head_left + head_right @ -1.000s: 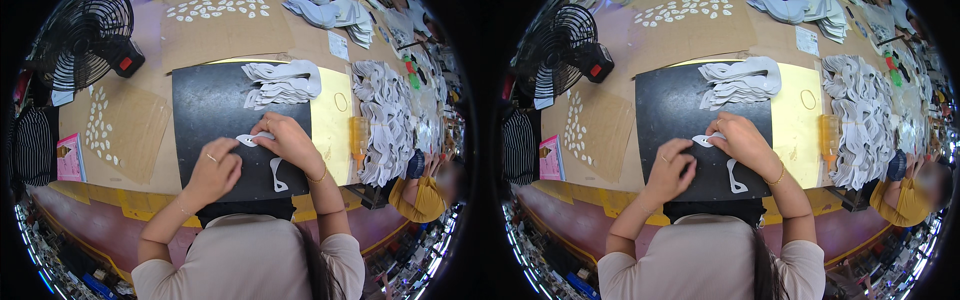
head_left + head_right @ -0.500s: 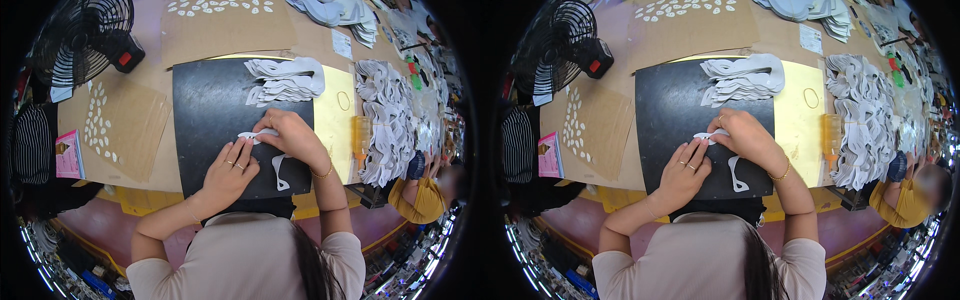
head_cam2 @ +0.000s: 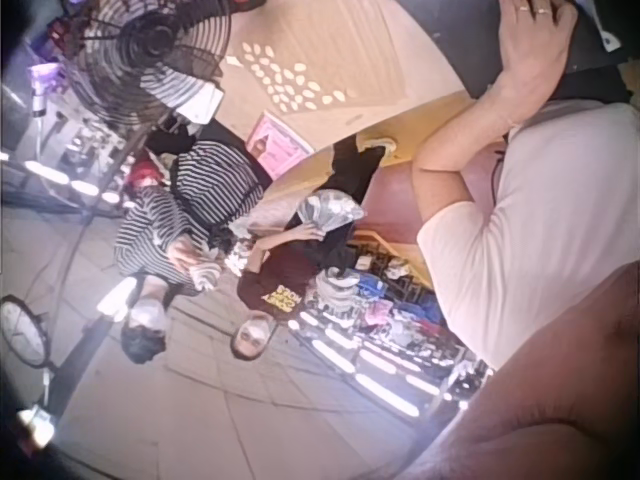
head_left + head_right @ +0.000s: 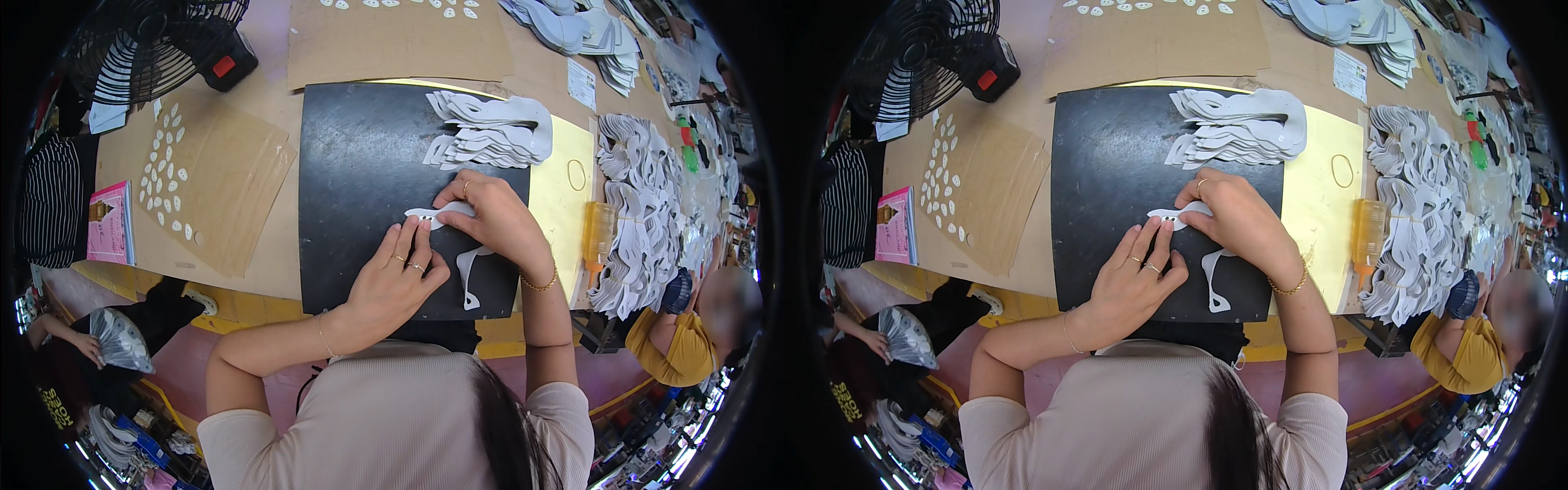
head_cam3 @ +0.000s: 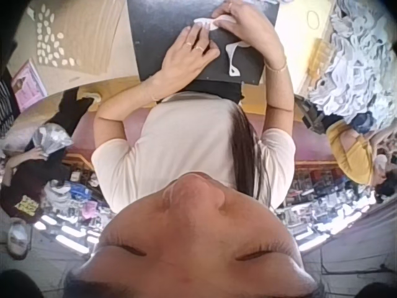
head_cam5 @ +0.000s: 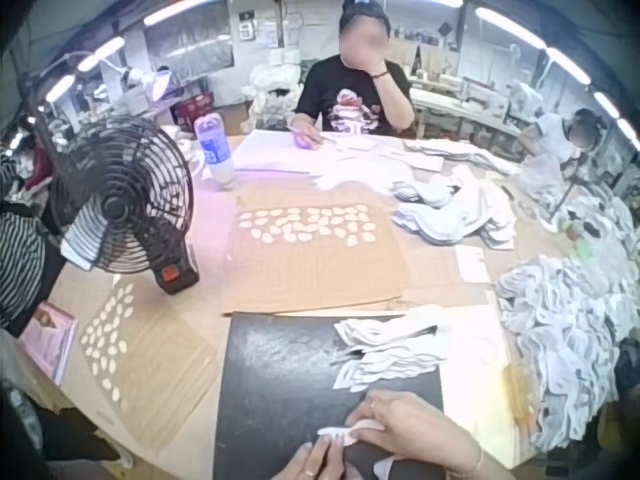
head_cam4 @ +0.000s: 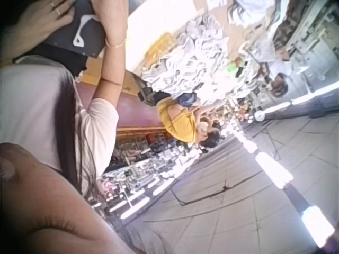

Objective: The person folds white sock-like fabric items at a worktable, stacks them, and secures a bundle with a rubber band. She then picks up small white plastic pieces and places them on a black mat.

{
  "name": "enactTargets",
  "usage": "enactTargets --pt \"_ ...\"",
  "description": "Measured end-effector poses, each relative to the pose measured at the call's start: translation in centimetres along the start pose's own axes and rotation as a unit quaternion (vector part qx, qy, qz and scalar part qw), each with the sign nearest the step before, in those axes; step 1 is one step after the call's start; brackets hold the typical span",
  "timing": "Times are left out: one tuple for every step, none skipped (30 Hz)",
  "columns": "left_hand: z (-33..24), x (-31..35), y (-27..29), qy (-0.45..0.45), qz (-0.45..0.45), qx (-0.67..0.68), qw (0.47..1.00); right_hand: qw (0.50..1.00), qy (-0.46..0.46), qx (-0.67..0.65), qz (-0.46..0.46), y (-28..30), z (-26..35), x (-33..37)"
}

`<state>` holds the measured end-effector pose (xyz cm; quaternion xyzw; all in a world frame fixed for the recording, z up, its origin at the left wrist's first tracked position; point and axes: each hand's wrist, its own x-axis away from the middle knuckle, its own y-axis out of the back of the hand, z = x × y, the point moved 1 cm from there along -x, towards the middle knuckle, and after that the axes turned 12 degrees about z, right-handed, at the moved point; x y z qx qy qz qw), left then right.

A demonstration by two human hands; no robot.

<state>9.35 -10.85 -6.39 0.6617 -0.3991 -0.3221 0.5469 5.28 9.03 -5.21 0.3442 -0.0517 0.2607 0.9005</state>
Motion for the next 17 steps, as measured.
enactTargets --pt "0.03 0.03 -0.03 -0.003 0.007 -0.012 1.000 1.000 0.002 0.006 -0.002 -0.03 -0.02 0.01" --pt "0.09 0.10 -0.12 -0.007 0.015 -0.024 1.000 1.000 0.004 0.011 -0.005 -0.05 -0.03 0.01" --pt "0.12 0.15 -0.17 -0.011 0.022 -0.036 0.999 1.000 0.004 0.013 -0.006 -0.06 -0.02 0.02" --pt "0.13 0.17 -0.19 -0.011 0.022 -0.033 0.999 1.000 0.005 0.014 -0.008 -0.08 -0.04 0.03" --pt "0.14 0.19 -0.19 -0.011 0.021 -0.030 0.999 1.000 0.005 0.016 -0.010 -0.09 -0.04 0.03" --pt "0.13 0.19 -0.21 -0.011 0.020 -0.026 0.999 1.000 0.003 0.017 -0.011 -0.11 -0.03 0.04" --pt "0.11 0.15 -0.24 -0.007 0.010 -0.009 1.000 1.000 0.002 0.018 -0.011 -0.11 -0.03 0.05" --pt "0.06 0.09 -0.30 -0.003 -0.001 0.008 1.000 1.000 0.000 0.019 -0.012 -0.11 -0.03 0.05" --pt "0.03 0.05 -0.33 0.000 -0.011 0.025 1.000 1.000 -0.004 0.013 -0.008 -0.11 -0.02 0.04" --pt "0.03 0.03 -0.39 0.004 -0.016 0.039 0.999 1.000 -0.008 0.006 -0.004 -0.10 -0.04 -0.01" --pt "0.02 0.01 -0.44 0.007 -0.021 0.053 0.998 1.000 -0.013 0.000 0.000 -0.10 -0.06 -0.06" --pt "-0.01 0.00 -0.47 0.011 -0.026 0.067 0.997 1.000 -0.015 -0.002 0.003 -0.11 -0.10 -0.13" --pt "-0.06 -0.05 -0.52 0.016 -0.025 0.063 0.998 1.000 -0.019 -0.004 0.005 -0.13 -0.14 -0.18" --pt "-0.14 -0.11 -0.56 0.020 -0.024 0.059 0.998 1.000 -0.023 -0.006 0.008 -0.13 -0.17 -0.21" --pt "-0.24 -0.17 -0.57 0.025 -0.023 0.055 0.998 1.000 -0.023 -0.004 0.010 -0.09 -0.17 -0.24" --pt "-0.35 -0.21 -0.53 0.028 -0.014 0.051 0.998 1.000 -0.023 -0.002 0.012 -0.05 -0.12 -0.24" --pt "-0.49 -0.25 -0.42 0.031 -0.005 0.046 0.998 1.000 -0.023 0.000 0.014 0.02 -0.05 -0.24"
